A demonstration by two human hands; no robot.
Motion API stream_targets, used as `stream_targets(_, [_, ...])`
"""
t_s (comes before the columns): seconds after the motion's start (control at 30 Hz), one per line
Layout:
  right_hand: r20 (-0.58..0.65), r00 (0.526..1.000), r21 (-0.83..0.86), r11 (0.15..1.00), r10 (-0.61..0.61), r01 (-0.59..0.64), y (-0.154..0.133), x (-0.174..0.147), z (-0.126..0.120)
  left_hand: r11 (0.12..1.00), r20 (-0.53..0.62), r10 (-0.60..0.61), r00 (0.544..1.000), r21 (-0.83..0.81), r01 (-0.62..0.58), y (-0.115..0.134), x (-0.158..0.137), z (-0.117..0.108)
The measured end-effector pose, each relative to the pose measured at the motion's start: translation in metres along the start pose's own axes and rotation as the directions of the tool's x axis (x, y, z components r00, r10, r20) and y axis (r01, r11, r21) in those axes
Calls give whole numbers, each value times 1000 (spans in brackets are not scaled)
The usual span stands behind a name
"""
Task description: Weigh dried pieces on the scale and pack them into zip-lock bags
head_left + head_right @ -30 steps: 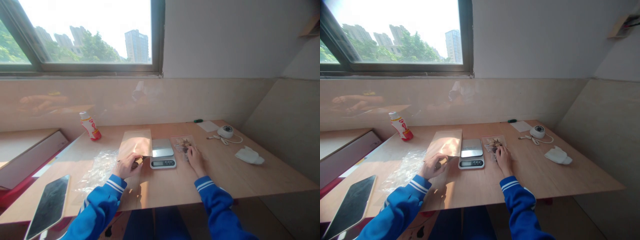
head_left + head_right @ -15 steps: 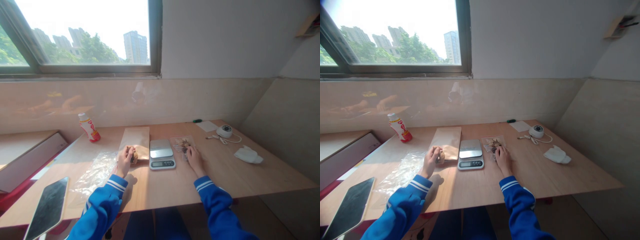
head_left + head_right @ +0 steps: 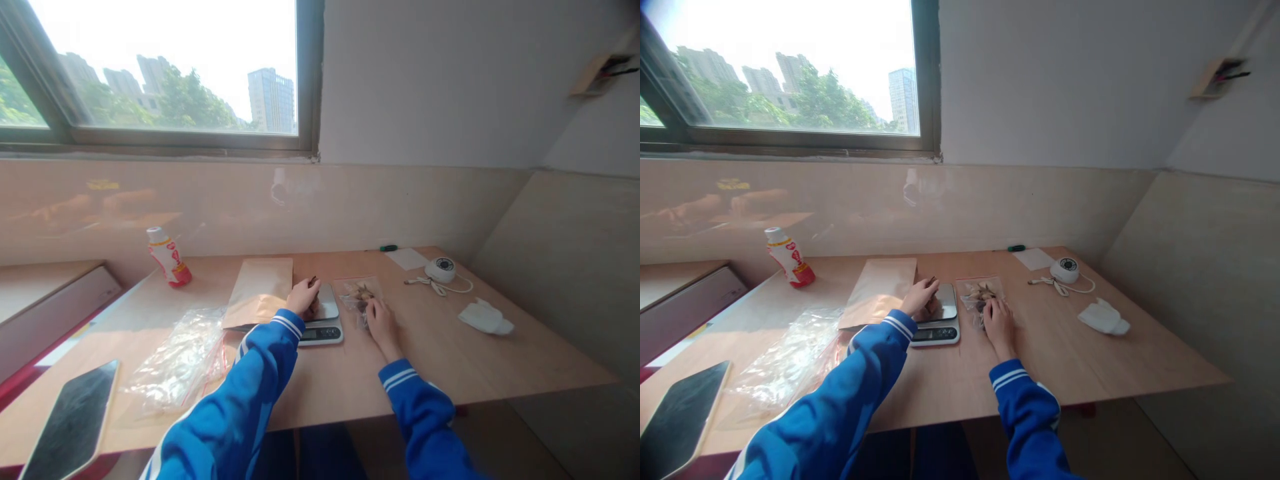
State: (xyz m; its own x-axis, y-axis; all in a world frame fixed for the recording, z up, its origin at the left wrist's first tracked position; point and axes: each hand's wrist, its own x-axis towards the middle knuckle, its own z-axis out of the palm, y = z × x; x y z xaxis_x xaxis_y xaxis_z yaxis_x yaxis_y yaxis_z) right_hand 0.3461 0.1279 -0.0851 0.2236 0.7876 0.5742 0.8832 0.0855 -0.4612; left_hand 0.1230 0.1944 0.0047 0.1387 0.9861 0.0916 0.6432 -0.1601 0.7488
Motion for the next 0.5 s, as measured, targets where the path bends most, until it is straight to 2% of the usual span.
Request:
stream_targets(0.17, [-1, 1000, -11, 1000, -9, 9, -2, 0, -1, 998, -46, 22, 999, 53, -20, -6, 4, 8])
stream_targets(0.33, [-6, 1000, -17, 1000, 3, -3, -1, 0, 0, 990, -51, 115, 992, 83, -111, -14, 5, 5])
stream_targets(0.5, [-4, 1000, 2, 1000, 8, -8, 0, 0, 1, 982, -110, 167, 980, 106, -156, -22, 3, -2])
